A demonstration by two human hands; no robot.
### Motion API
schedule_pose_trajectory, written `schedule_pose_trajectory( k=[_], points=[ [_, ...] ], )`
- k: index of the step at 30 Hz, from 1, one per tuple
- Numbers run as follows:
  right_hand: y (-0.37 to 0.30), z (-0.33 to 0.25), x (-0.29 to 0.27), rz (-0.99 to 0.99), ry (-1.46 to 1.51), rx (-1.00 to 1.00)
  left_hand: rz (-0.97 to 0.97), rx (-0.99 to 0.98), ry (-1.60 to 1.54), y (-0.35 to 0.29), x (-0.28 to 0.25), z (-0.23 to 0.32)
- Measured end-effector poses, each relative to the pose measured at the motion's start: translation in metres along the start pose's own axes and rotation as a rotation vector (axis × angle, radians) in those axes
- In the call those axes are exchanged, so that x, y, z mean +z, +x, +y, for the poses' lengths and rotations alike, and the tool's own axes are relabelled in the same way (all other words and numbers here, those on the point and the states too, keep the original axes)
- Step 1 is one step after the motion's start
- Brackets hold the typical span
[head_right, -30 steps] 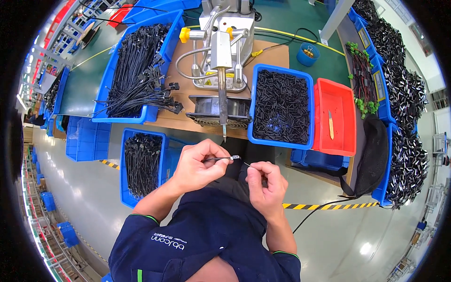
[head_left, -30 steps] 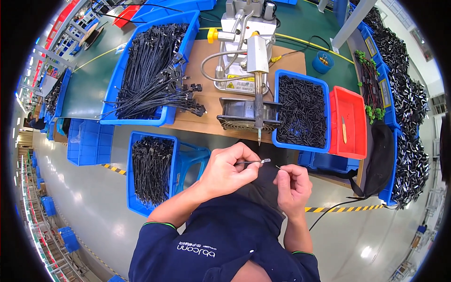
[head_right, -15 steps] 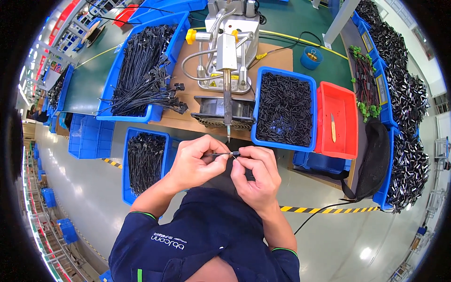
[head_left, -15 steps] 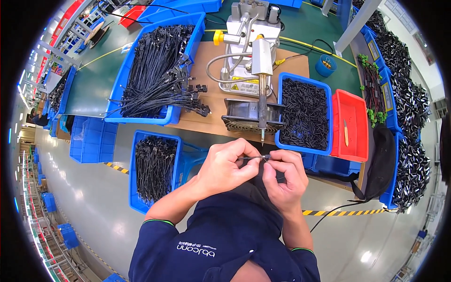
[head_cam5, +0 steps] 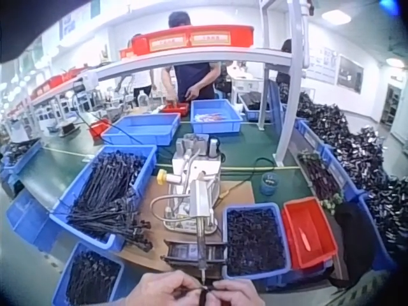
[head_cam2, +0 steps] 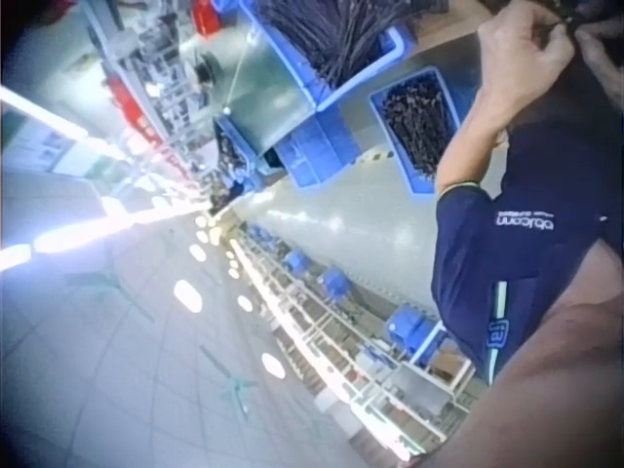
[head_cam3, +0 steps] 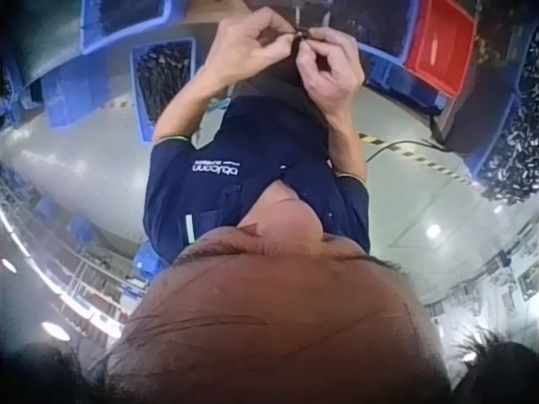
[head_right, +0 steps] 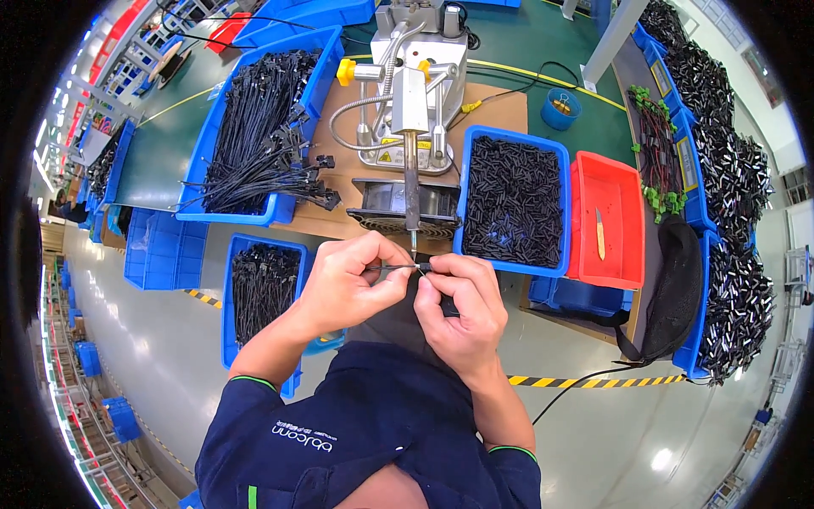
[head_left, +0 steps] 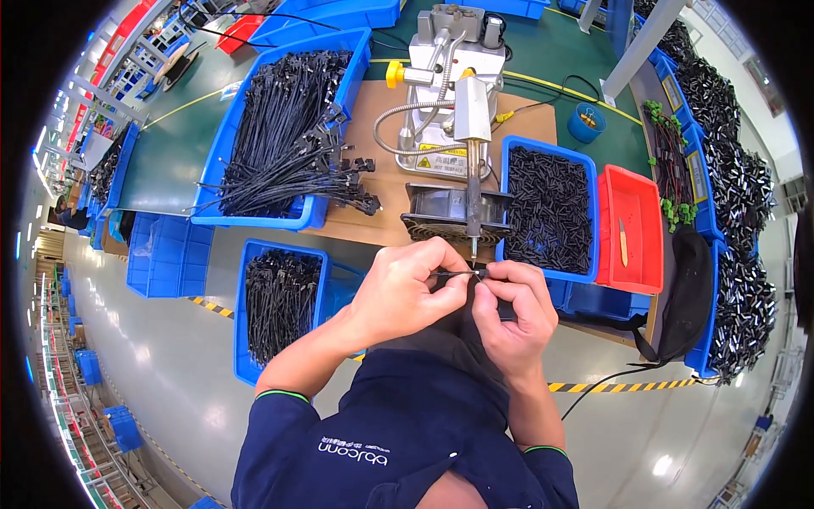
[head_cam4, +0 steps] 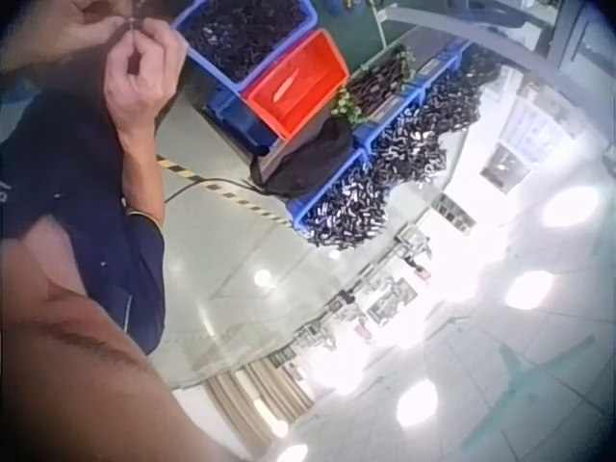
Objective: The person assembles small electronic components by hand at a production station, using a screwdriver and a precision tool to connect black components and white connector pieces from blue and red bins into assembly station fixtures.
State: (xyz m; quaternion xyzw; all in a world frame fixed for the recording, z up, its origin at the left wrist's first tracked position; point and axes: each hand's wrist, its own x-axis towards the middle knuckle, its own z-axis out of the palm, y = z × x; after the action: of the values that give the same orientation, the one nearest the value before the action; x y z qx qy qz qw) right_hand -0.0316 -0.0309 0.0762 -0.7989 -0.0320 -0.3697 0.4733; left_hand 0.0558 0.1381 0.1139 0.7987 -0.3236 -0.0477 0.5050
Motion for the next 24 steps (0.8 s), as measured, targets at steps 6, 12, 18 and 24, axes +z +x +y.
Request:
schedule_pose_trajectory(
  k=[6,12,18,24],
  points=[
    [0.007,-0.001,0.001,0.007,0.006,0.002,-0.031,-0.050,-0.007,0.007,-0.006,0.005],
    [0.009,-0.002,0.001,0.006,0.012,-0.006,-0.028,-0.046,-0.007,0.008,-0.008,0.006],
    [0.010,-0.001,0.001,0.006,0.008,-0.006,-0.032,-0.046,0.002,0.009,-0.009,0.007],
    [0.013,-0.004,0.002,0.001,-0.004,-0.005,-0.021,-0.032,0.008,0.009,-0.009,0.009]
  ],
)
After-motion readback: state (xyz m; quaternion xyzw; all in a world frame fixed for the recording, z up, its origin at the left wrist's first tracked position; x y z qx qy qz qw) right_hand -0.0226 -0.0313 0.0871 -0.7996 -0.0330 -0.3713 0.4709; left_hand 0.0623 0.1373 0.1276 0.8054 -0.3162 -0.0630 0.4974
